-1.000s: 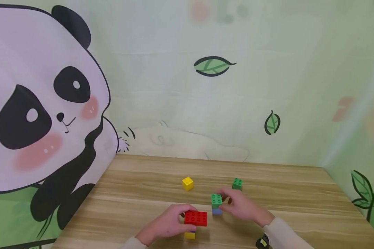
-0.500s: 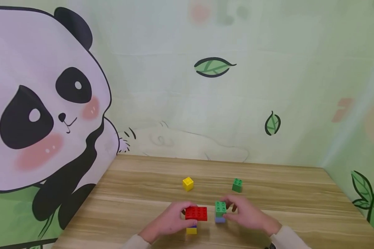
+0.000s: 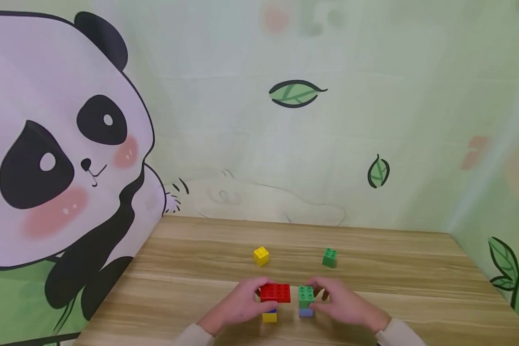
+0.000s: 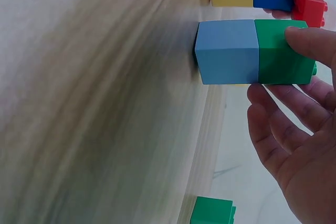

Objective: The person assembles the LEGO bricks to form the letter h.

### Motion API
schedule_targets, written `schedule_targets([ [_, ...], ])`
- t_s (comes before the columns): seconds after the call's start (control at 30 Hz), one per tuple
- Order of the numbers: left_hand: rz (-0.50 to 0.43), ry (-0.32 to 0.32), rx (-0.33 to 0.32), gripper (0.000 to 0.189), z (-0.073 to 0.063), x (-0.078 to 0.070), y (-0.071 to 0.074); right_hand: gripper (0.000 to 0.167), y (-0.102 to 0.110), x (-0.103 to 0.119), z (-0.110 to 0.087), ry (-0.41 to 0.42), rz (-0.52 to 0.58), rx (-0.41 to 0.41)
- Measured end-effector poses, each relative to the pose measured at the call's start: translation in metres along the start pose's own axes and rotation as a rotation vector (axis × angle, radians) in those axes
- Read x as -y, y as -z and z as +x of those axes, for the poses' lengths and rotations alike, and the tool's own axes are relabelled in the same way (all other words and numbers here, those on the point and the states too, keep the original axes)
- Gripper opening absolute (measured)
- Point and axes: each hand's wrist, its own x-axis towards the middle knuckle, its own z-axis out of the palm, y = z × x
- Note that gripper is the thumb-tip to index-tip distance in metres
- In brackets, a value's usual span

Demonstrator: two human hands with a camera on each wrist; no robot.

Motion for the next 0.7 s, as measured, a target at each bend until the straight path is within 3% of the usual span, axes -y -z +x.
schedule_targets([
  [0.3, -0.002, -0.045, -0.026, 0.030, 0.002, -0.002, -0.001, 0.034, -0.004, 0.002, 0.003, 0.052, 0.039, -0.001],
  [0.7, -0.035, -0.009, -0.002, 0.031, 0.004, -0.001, -0.001, 0.037, -0.011, -0.001, 0.008, 0.026, 0.061, 0.009],
])
